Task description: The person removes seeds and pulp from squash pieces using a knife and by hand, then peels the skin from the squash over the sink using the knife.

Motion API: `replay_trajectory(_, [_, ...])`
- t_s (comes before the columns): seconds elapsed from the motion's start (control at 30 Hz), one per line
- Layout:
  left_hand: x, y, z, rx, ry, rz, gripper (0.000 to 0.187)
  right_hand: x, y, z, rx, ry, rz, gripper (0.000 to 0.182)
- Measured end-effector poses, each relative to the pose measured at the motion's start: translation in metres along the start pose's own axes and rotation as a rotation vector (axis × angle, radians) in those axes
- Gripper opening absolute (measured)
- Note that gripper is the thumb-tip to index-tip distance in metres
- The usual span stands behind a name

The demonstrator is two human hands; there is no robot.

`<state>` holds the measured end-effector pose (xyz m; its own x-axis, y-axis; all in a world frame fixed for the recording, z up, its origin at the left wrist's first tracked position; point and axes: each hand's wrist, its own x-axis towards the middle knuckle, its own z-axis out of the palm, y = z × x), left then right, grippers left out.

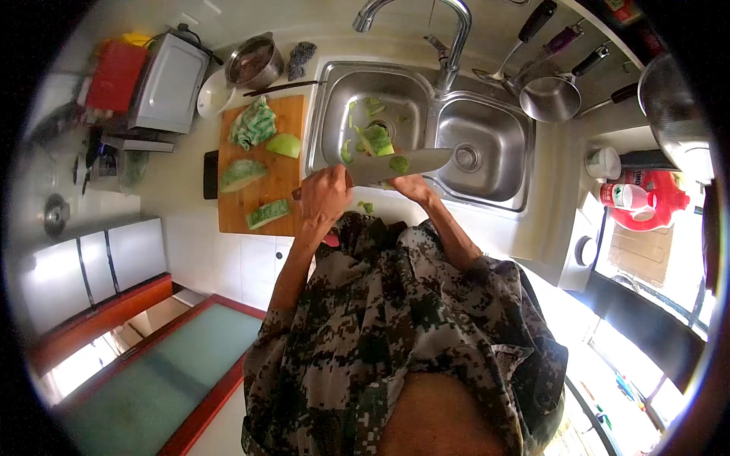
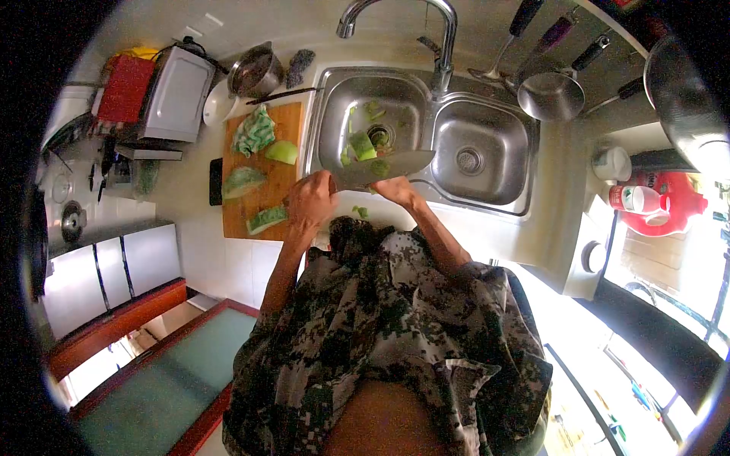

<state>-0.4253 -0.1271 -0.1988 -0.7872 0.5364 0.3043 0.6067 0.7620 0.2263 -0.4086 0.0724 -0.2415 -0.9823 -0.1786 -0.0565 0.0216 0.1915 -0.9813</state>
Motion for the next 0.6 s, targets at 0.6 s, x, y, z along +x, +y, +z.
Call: replay_trajectory(0.6, [0.003,-0.027,0.01,0.031,-0.043,0.0,0.011,-0.008,0.007,0.005,0.129,-0.197,0.225,0.048])
